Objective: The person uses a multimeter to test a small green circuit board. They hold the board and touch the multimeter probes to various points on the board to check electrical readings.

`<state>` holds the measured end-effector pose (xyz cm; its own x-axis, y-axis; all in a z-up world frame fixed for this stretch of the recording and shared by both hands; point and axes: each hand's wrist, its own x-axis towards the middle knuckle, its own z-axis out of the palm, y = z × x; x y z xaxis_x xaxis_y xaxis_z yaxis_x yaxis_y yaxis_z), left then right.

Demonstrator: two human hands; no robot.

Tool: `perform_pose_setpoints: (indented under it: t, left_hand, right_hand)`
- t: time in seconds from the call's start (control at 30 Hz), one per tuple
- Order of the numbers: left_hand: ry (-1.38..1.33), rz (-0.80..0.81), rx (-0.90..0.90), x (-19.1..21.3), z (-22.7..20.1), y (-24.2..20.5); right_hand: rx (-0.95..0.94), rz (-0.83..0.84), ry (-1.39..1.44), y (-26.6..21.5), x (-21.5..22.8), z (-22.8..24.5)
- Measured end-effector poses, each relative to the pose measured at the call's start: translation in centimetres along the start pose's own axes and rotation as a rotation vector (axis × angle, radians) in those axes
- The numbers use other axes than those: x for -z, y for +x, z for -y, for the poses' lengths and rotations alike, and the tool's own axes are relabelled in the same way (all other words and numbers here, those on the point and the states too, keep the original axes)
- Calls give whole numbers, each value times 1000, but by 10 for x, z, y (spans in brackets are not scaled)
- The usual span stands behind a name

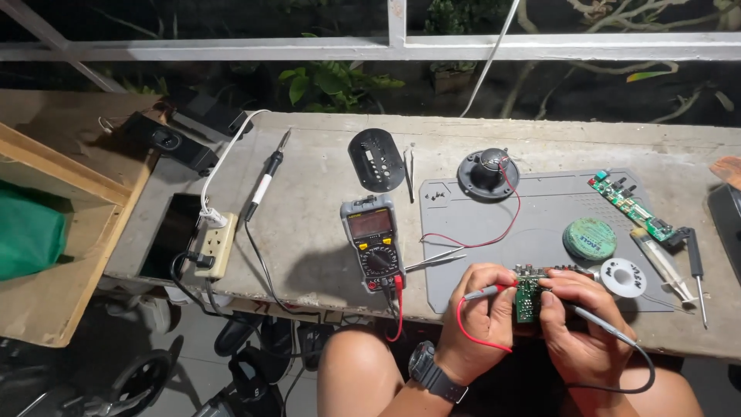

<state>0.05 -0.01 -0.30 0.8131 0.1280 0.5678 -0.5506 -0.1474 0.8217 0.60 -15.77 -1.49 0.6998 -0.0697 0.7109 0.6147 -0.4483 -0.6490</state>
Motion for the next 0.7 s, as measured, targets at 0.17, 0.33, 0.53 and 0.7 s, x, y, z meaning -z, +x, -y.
perform_pose_setpoints:
  t: [0.17, 0.33, 0.53, 0.7]
  left_hand:
    - [3, 6, 14, 0, 1, -1]
    - [12, 10, 11, 0, 2, -1]
    - [14, 12, 8, 1, 1, 1]
    - [4, 16, 22, 2, 0, 2]
  right_hand:
    - [11, 13, -26, -1, 1, -3]
    - [-17, 8, -23, -1, 1, 0]
    - [-4, 13, -8, 0, 1, -2]
    - [-9, 15, -18, 4, 1, 2]
